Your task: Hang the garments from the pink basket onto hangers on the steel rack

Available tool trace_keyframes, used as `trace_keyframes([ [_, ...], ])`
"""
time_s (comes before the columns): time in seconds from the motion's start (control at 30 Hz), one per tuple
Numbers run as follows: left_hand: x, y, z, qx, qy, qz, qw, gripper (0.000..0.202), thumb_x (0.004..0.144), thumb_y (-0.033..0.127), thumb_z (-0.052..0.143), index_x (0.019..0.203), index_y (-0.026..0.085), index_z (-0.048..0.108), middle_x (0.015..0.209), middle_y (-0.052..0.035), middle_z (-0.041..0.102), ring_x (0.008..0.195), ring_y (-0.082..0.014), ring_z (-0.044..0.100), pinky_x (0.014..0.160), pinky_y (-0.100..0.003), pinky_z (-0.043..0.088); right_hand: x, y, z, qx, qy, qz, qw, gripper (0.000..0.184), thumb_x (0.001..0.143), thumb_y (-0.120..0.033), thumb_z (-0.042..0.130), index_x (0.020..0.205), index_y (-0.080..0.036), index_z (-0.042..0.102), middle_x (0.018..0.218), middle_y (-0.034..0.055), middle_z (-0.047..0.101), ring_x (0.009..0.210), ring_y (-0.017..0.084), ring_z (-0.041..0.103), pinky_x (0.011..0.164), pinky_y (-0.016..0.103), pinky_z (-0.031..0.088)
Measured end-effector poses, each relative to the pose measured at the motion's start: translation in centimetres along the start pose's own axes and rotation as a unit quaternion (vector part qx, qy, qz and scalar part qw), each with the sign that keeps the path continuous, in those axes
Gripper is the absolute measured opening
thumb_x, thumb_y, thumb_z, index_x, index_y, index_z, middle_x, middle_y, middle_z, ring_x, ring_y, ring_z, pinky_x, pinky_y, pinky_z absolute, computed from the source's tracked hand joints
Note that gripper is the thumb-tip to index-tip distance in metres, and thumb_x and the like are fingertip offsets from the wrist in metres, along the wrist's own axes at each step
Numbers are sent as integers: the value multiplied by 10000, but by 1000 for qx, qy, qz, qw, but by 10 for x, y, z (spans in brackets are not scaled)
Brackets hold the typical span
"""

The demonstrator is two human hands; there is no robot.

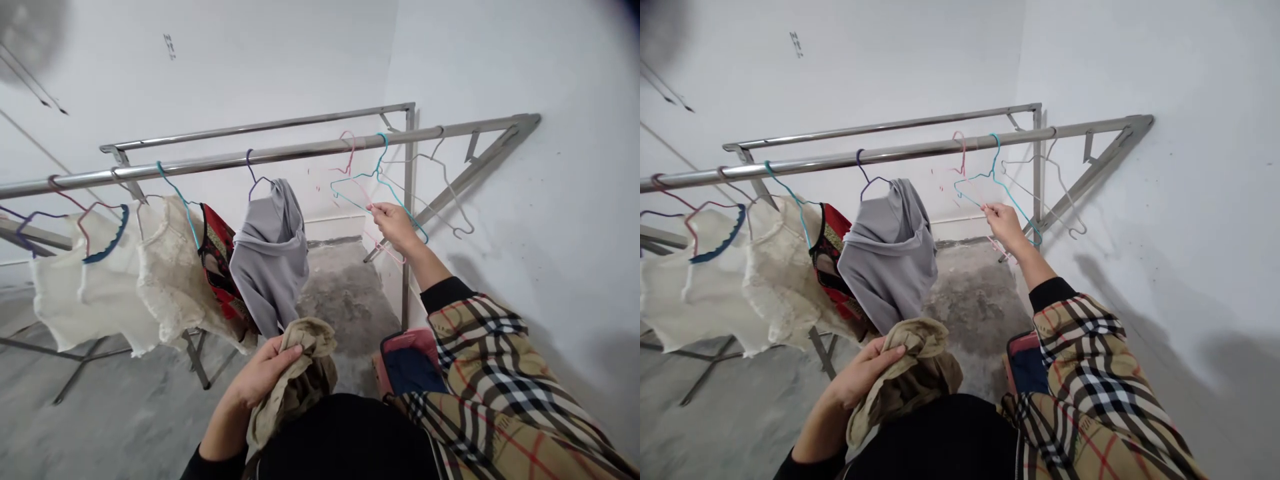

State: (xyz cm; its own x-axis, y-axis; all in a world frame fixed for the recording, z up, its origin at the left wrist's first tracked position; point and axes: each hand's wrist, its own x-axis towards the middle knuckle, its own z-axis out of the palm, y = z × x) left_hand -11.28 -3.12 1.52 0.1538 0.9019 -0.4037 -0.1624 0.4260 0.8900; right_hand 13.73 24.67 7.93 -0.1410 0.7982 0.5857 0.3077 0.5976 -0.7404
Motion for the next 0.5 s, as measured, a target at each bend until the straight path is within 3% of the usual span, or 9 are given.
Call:
trace_keyframes([
  [0.17,9,2,1,13,-41,-7,999,361,743,469,726,928,159,732,795,-58,734,704,-170,664,672,-251,522,-24,-21,9,39,4,16,999,319,934,-446,516,1030,-154,600,839,17,618,681,105,572,601,249,499],
  [0.33,18,7,6,39,-96,-2,995,383,761,483,696,948,150,729,870,-75,736,748,-191,666,713,-287,530,-110,-22,19,76,-12,65,995,312,908,-500,507,855,-203,589,630,-28,513,586,112,469,523,230,391],
  [0.4,21,8,11,64,-129,-3,990,391,776,500,669,934,147,723,850,-71,727,726,-184,651,683,-278,522,-149,-19,23,117,-61,114,985,317,870,-511,558,774,-209,547,613,-40,479,547,98,420,514,227,356],
  [0.5,29,8,20,138,-189,21,972,396,821,515,606,941,151,706,847,-55,700,729,-167,616,702,-268,507,-191,-17,27,199,-203,163,945,352,780,-530,663,822,-207,529,724,-30,539,534,74,377,532,226,347],
])
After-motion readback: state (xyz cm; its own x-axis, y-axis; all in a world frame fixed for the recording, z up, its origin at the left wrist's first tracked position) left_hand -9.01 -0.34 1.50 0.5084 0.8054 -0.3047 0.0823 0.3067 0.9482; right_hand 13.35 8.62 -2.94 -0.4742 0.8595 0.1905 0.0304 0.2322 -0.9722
